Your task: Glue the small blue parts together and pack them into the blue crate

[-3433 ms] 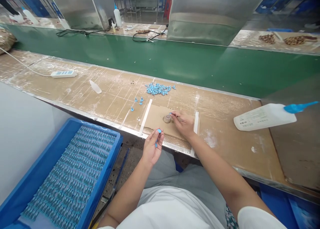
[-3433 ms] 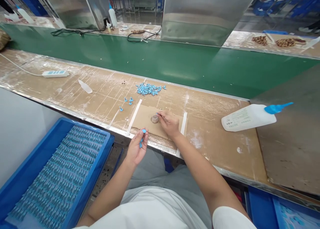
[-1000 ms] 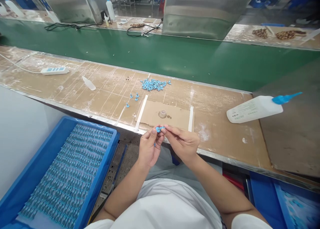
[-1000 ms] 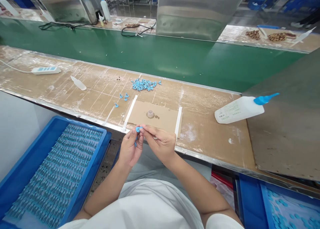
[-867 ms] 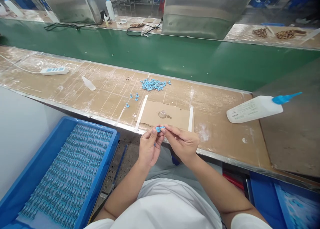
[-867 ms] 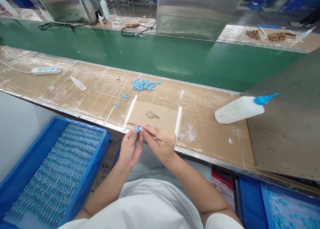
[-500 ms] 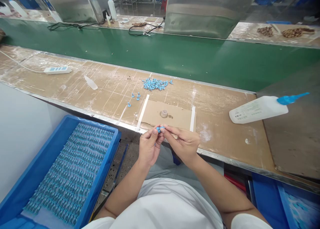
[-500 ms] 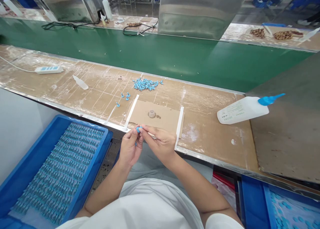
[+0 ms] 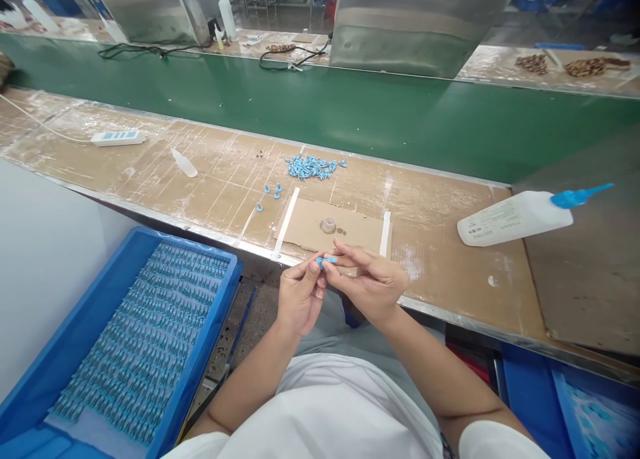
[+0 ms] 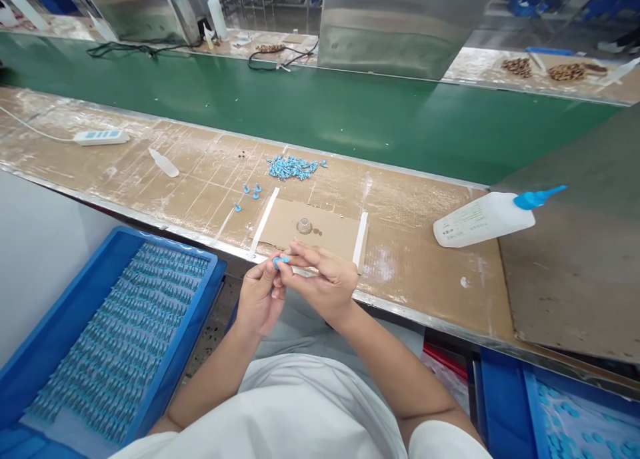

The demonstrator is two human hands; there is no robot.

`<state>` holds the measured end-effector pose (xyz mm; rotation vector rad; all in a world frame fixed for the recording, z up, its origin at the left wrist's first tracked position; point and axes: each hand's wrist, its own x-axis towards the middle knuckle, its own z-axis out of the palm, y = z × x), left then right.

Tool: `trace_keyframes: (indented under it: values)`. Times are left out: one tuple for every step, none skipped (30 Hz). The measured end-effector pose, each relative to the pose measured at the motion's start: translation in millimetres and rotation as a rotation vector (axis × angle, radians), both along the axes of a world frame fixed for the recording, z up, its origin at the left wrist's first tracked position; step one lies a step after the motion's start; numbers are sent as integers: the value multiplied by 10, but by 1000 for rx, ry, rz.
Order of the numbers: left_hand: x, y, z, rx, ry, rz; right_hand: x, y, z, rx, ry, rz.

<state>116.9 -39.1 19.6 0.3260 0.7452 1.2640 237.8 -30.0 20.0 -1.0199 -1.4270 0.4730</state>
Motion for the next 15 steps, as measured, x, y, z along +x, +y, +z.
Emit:
trace_keyframes:
  values:
    - [7, -10, 8, -1, -2, 4, -2, -3, -1, -3, 4, 5]
    - [13, -19, 14, -3, -4, 10, -4, -5, 0, -8, 10, 8]
    - [18, -27, 18, -8, -7, 16, -8, -5, 4, -17, 17, 7]
    - [21, -33, 22, -15, -10, 25, -13, -4, 10, -28, 24, 4]
    - [23, -38, 24, -21, -14, 34, -18, -4, 17, -40, 33, -1]
    - [25, -42, 27, -27, -18, 43, -24, -4, 24, -53, 44, -5]
    - [25, -45, 31, -33, -19, 50, -28, -5, 32, -66, 55, -8]
    - [25, -47, 37, -38, -18, 56, -31, -7, 39, -74, 68, -8]
    - [25, -49, 44, -44, -15, 58, -33, -11, 46, -81, 78, -4]
    - [25, -50, 53, -49, -11, 59, -33, -17, 53, -86, 85, 0]
    - [25, -51, 63, -52, -6, 56, -31, -23, 58, -90, 90, 2]
    - [25, -53, 74, -52, -3, 51, -29, -32, 62, -89, 98, 2]
    - [24, -54, 84, -48, 0, 44, -27, -41, 63, -84, 108, 0]
    - [23, -56, 94, -43, 2, 36, -26, -51, 63, -77, 118, -3]
    - [22, -58, 103, -38, 3, 29, -25, -61, 62, -69, 130, -8]
